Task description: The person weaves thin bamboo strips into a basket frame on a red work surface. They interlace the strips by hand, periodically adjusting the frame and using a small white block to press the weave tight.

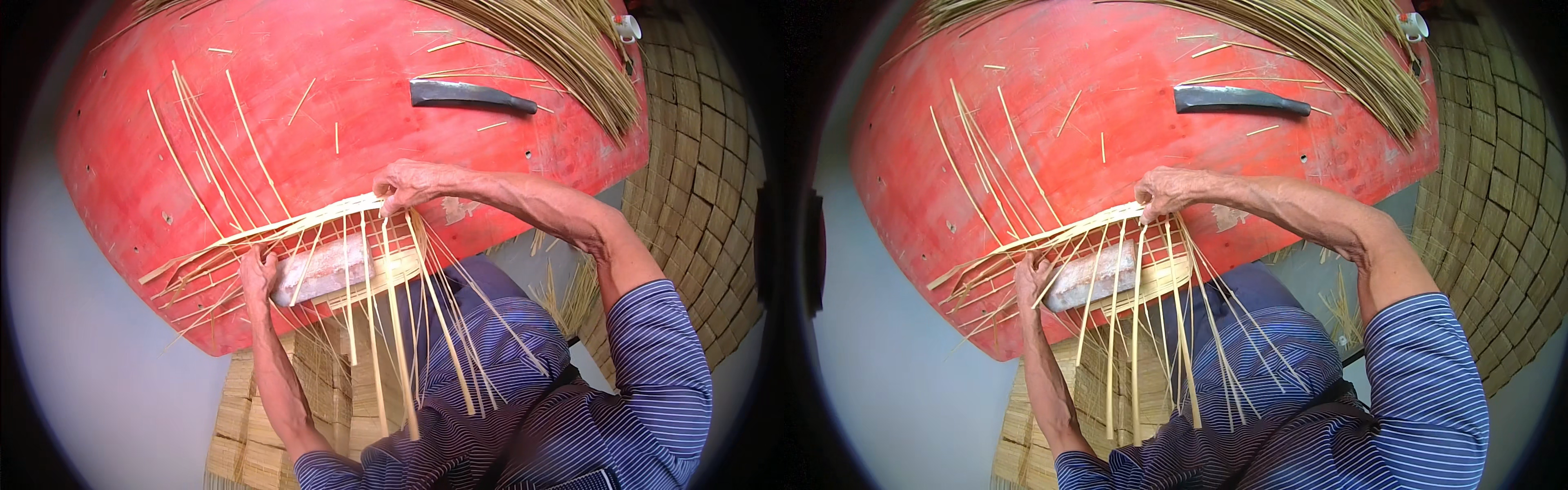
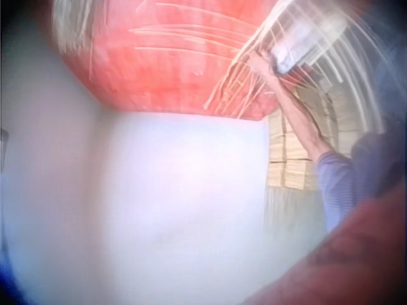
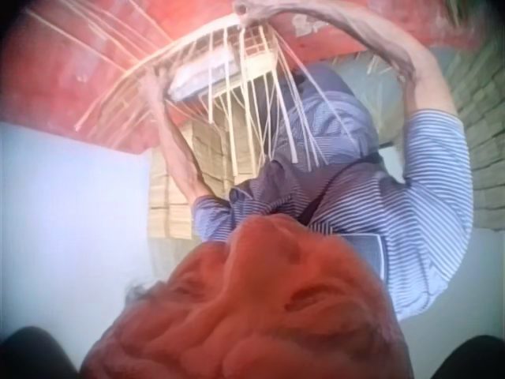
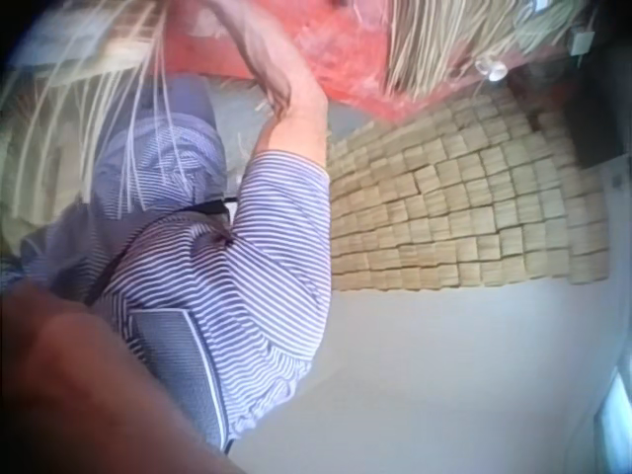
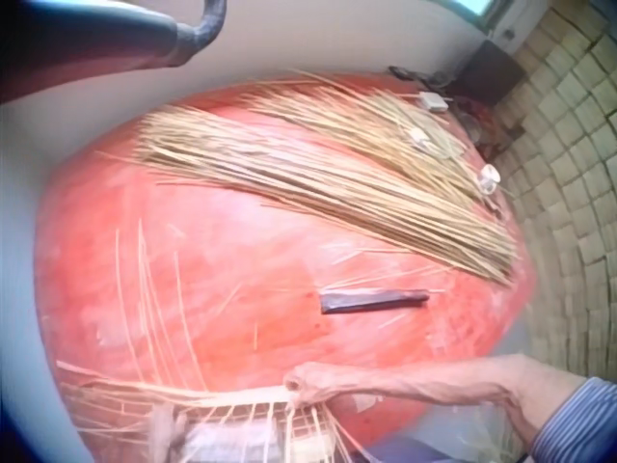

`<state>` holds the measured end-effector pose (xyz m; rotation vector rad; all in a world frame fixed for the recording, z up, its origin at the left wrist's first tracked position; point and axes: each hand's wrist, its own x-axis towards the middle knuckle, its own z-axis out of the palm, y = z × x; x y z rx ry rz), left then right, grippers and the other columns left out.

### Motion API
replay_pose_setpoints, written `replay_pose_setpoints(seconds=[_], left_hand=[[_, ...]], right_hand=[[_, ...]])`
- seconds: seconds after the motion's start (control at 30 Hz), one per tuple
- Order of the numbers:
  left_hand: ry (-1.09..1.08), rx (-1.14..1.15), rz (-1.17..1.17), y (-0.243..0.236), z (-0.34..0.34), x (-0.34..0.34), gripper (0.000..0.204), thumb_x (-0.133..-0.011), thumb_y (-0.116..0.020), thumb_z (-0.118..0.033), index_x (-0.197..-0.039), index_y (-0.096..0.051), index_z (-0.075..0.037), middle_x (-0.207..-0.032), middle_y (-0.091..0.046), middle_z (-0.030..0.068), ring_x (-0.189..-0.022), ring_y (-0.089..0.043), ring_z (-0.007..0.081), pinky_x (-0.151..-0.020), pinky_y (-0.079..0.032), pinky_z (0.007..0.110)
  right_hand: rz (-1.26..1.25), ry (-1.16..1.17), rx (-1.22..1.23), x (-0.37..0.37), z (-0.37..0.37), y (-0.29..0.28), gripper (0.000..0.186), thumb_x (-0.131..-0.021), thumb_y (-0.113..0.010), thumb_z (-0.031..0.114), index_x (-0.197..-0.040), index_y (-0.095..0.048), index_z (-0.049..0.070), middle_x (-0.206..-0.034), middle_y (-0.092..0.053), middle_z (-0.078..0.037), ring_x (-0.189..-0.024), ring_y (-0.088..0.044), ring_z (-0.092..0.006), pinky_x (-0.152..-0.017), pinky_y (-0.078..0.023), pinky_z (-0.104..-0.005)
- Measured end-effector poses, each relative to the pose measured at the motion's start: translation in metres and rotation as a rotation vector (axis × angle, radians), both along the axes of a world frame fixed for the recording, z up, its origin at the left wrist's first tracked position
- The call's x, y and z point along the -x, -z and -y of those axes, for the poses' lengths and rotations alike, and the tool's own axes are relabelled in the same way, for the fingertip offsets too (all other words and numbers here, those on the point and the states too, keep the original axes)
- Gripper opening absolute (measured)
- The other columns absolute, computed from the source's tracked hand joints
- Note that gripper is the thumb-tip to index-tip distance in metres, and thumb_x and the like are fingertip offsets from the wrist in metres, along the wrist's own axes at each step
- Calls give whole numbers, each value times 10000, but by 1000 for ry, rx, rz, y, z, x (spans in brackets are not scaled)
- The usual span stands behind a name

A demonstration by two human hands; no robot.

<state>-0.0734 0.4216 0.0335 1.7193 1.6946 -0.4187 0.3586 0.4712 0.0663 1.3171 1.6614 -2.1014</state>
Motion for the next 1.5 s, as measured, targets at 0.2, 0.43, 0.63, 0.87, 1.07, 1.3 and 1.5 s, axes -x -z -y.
replay_pose_setpoints(seconds=[0.2,0.43,0.63,0.87,1.07,1.3,1.5], left_hand=[[-731,281,491,-7,-8,2,483,-869,-620,-201,-1284,-549,35,-1194,-654,126,-1017,-633,209,-897,-508,352],[-1294,227,873,9,-9,-4,404,-901,-732,-368,-1085,-589,-37,-953,-642,84,-918,-678,257,-846,-530,374],[-1519,-39,501,39,-15,-22,295,-873,-750,-231,-936,-665,44,-783,-692,118,-565,-656,197,-481,-545,329],[-1392,-287,255,47,-12,-25,194,-762,-698,-86,-883,-705,66,-789,-724,161,-683,-717,244,-633,-561,390],[-1066,-531,319,9,-9,-54,211,-810,-716,-117,-925,-662,51,-777,-684,221,-761,-696,354,-701,-520,459],[-864,-604,395,-15,-10,-60,221,-838,-644,-30,-1053,-617,14,-941,-626,194,-878,-637,372,-777,-507,445],[-728,-742,512,-3,-17,-55,250,-861,-689,-106,-1086,-639,-9,-1020,-639,154,-945,-652,302,-825,-517,405]], right_hand=[[-248,96,-49,-8,10,27,249,-869,-648,207,-1023,-735,31,-947,-732,-123,-912,-689,-248,-810,-523,-395],[-346,34,-174,-12,9,29,212,-909,-631,189,-920,-691,-14,-870,-674,-127,-862,-651,-249,-772,-498,-399],[-276,-94,-192,-3,-12,20,272,-887,-616,211,-1030,-724,7,-977,-728,-144,-935,-684,-264,-843,-520,-400],[-77,-61,-16,89,-79,19,440,-945,-556,217,-1281,-582,-66,-1121,-690,-209,-1030,-684,-282,-902,-550,-390],[-188,360,265,169,-68,56,493,-997,-506,208,-1369,-454,-111,-1217,-627,-238,-1065,-662,-303,-941,-558,-394],[-321,391,211,207,-61,47,540,-1051,-457,379,-1331,-529,-77,-1229,-628,-217,-1146,-614,-282,-1035,-491,-414],[-281,233,250,227,-58,53,592,-1045,-434,478,-1256,-601,-49,-1179,-656,-197,-1111,-621,-278,-1038,-476,-416]])
